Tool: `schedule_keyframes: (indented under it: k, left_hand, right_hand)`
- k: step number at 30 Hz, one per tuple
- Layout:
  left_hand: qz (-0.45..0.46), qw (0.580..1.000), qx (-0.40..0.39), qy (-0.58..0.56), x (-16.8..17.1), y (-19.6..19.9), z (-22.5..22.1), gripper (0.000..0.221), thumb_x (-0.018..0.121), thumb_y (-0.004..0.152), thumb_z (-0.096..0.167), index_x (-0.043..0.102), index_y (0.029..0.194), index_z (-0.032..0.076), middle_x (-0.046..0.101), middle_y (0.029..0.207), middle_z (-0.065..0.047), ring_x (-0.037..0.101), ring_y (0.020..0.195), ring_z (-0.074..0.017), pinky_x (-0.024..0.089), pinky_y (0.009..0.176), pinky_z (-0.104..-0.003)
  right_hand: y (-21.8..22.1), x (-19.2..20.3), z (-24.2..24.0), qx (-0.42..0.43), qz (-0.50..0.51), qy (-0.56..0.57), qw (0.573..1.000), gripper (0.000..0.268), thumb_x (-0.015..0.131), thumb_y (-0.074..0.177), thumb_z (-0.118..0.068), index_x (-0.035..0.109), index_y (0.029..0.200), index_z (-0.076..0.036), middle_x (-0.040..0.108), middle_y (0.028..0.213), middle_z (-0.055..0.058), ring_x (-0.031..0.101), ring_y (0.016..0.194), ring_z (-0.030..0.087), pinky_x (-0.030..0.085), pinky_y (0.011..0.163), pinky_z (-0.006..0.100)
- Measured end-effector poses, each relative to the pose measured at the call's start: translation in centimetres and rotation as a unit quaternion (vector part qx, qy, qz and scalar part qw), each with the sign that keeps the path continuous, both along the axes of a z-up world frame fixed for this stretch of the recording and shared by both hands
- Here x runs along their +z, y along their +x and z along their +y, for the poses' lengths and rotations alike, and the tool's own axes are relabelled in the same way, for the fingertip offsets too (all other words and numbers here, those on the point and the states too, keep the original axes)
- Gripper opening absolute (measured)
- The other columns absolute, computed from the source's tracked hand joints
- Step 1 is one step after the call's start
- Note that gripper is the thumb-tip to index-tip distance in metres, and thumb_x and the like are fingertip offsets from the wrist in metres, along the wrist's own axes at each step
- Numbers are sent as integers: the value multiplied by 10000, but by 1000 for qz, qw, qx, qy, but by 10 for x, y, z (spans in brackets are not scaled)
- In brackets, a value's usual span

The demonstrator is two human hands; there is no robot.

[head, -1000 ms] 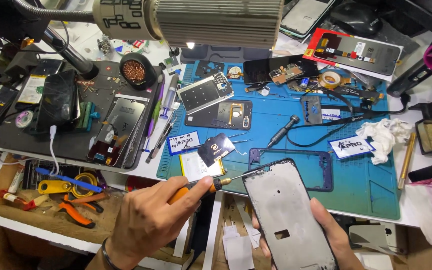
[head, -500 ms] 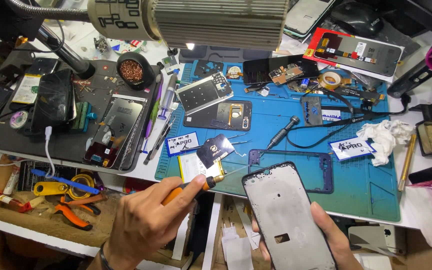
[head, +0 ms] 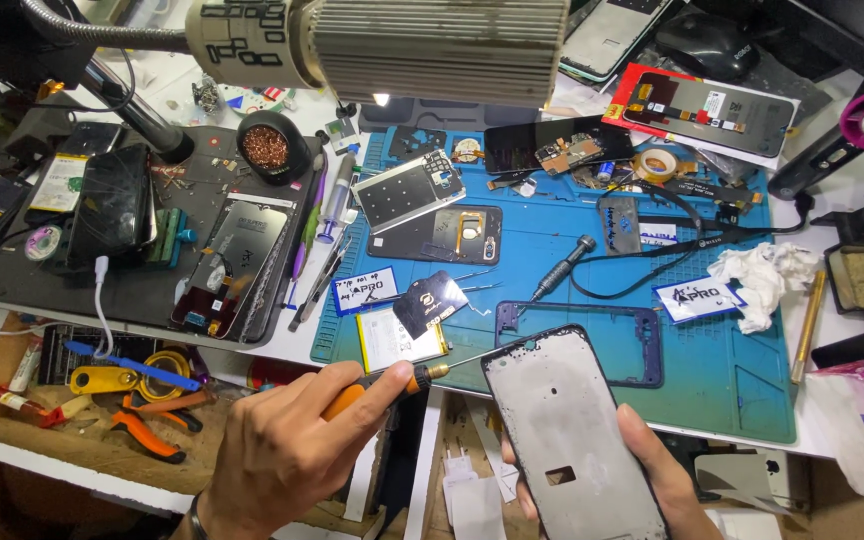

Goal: Removing adhesive from a mobile phone screen frame using prying tools

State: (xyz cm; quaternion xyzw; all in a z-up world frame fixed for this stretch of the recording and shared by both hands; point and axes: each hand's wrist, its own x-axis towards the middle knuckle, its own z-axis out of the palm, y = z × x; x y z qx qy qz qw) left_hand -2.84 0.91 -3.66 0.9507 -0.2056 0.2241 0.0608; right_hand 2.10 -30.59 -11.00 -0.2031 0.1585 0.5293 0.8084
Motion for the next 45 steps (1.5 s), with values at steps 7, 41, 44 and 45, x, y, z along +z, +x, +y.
schedule_keyframes:
  k: [7, 41, 44, 45]
  left_hand:
    - [12, 999, 8, -50, -14, -2, 3, 393, 634, 1008, 203, 604, 1399, 173, 674, 1005, -30, 610, 625, -162, 447, 469, -321]
    - [67, 921, -375, 79, 35, 40, -67, 244, 577, 976, 32, 506, 746, 76, 634, 1337, -275, 622, 1293, -375, 376, 1241, -566]
    - [73, 923, -363, 107, 41, 38, -72, 200, 543, 1003, 51, 497, 812, 84, 614, 1170, -216, 648, 1164, -316, 373, 1233, -547]
    - [72, 921, -368, 110, 42, 38, -73, 200, 543, 1003, 51, 497, 812, 84, 614, 1170, -216, 648, 1164, -316, 373, 1233, -547]
  right_hand:
    - [9, 3, 3, -4, -28, 28, 999, 898, 504, 845, -713, 443, 1533, -139, 610, 1220, 266, 659, 794, 376, 511, 711, 448]
    - [17, -8, -4, 256, 24, -86, 962, 1065, 362, 882, -689, 539, 1403, 222, 612, 1202, 420, 646, 866, 521, 583, 663, 634]
    - [17, -5, -3, 226, -9, -48, 973, 1006, 359, 878, -708, 490, 1459, 102, 610, 1183, 421, 655, 824, 540, 584, 613, 622]
    - [17, -3, -2, 221, -11, -46, 974, 1006, 359, 878, -708, 490, 1459, 102, 610, 1183, 421, 655, 824, 540, 584, 613, 622]
